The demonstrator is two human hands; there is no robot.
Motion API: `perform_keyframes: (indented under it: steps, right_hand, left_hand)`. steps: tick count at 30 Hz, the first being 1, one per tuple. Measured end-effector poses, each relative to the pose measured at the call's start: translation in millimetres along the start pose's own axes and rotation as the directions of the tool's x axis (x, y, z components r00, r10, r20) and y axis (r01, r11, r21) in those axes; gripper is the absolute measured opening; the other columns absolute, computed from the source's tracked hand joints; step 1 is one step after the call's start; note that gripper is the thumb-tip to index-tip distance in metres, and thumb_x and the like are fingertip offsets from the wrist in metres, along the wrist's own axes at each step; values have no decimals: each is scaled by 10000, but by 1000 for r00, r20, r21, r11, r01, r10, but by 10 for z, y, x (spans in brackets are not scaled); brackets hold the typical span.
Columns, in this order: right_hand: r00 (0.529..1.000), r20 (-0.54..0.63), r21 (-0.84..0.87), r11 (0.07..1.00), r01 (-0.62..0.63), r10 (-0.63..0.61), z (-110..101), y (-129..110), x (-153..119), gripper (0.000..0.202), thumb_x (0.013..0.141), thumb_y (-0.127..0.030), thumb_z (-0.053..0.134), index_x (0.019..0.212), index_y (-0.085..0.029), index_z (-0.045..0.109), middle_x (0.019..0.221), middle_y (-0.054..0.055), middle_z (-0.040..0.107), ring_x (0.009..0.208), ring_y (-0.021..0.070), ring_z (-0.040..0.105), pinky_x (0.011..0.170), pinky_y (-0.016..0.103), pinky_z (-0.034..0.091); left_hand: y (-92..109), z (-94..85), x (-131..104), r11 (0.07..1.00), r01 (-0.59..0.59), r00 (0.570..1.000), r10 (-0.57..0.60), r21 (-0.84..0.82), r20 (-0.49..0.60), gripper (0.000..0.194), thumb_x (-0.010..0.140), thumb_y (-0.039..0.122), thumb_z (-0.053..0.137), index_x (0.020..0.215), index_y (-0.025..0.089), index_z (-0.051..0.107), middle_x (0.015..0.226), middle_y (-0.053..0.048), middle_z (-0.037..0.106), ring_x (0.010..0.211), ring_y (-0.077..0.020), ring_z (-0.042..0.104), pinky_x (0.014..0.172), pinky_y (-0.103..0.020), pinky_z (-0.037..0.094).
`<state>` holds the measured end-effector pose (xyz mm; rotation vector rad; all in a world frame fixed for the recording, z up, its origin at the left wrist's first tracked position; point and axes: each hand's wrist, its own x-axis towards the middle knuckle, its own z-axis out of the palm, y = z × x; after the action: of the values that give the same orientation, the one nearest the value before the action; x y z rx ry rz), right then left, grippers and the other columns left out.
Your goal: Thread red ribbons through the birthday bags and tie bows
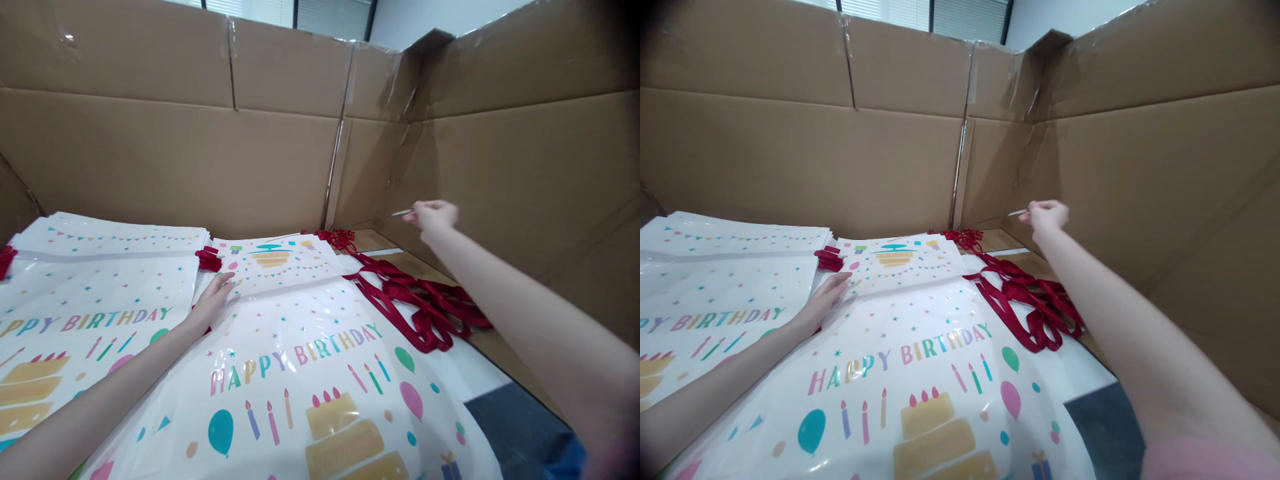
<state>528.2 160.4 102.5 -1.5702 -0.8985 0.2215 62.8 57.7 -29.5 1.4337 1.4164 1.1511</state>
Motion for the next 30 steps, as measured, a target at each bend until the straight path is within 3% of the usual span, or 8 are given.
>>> perform_keyframes:
  steps: [5, 8, 11, 15, 21, 23, 28, 30]
  right_hand:
    - [958, 206, -4, 980, -201, 198, 810, 433, -499, 30, 863, -110, 547, 835, -108, 558, 720, 76, 653, 548, 84, 635, 556, 149, 545]
    - [909, 351, -61, 974, -217, 224, 1058, 588, -713, 55, 859, -119, 554, 807, -125, 571, 728, 74, 667, 578, 84, 639, 557, 139, 540]
    - [841, 492, -148, 973, -175, 226, 1163, 689, -855, 54, 809, -140, 623, 764, -123, 599, 708, 69, 675, 552, 85, 614, 499, 140, 508]
    - [757, 616, -269, 961, -59, 219, 1148, 800, -918, 101, 711, -182, 715, 701, -122, 634, 626, 44, 655, 487, 86, 554, 426, 155, 431]
    - [691, 694, -382, 916, 118, 201, 896, 901, -736, 82, 640, -164, 735, 659, -130, 663, 575, 2, 610, 507, 79, 506, 464, 167, 386]
    - [659, 715, -421, 896, 140, 233, 765, 918, -649, 93, 657, -168, 715, 609, -125, 647, 537, 3, 587, 494, 82, 490, 441, 174, 354]
    - [525, 782, -461, 878, 126, 336, 460, 969, -522, 154, 702, -212, 680, 587, -121, 634, 582, 27, 617, 493, 79, 494, 387, 163, 291]
    - [505, 792, -454, 884, 110, 343, 394, 998, -508, 136, 695, -238, 698, 634, -128, 646, 641, 31, 638, 506, 72, 495, 378, 154, 278]
  left_hand:
    - [-80, -18, 33, 1000, -8, 1000, 8, -19, 9, 391, 846, 432, 499, 1193, 253, 520, 1382, -50, 468, 1296, -226, 399, 1104, -378, 273]
    - [-88, -25, 30, 1000, -6, 1000, 6, -17, 20, 390, 844, 431, 505, 1190, 252, 526, 1368, -45, 480, 1290, -226, 404, 1104, -384, 271]
    - [-60, -19, 16, 1000, 6, 1000, -5, -17, 18, 378, 836, 416, 511, 1177, 253, 535, 1362, -42, 485, 1280, -230, 417, 1096, -386, 288]
    - [-30, -10, 6, 1000, 16, 1000, -16, 3, 5, 379, 827, 404, 513, 1172, 249, 541, 1348, -52, 500, 1259, -247, 442, 1085, -416, 308]
    - [8, -9, -16, 1000, 28, 1000, -28, 7, 1, 384, 811, 413, 536, 1166, 268, 548, 1373, -41, 477, 1282, -248, 416, 1085, -413, 314]
    - [39, -3, -32, 999, 45, 999, -45, 14, 2, 393, 807, 417, 539, 1170, 267, 543, 1368, -42, 479, 1280, -250, 417, 1085, -416, 313]
    - [105, 12, -60, 998, 54, 999, -54, 38, -4, 386, 805, 408, 534, 1160, 256, 539, 1367, -51, 478, 1281, -252, 413, 1098, -415, 293]
    - [118, 13, -66, 997, 54, 999, -54, 49, -7, 384, 805, 410, 530, 1157, 254, 538, 1371, -50, 474, 1281, -250, 414, 1095, -408, 300]
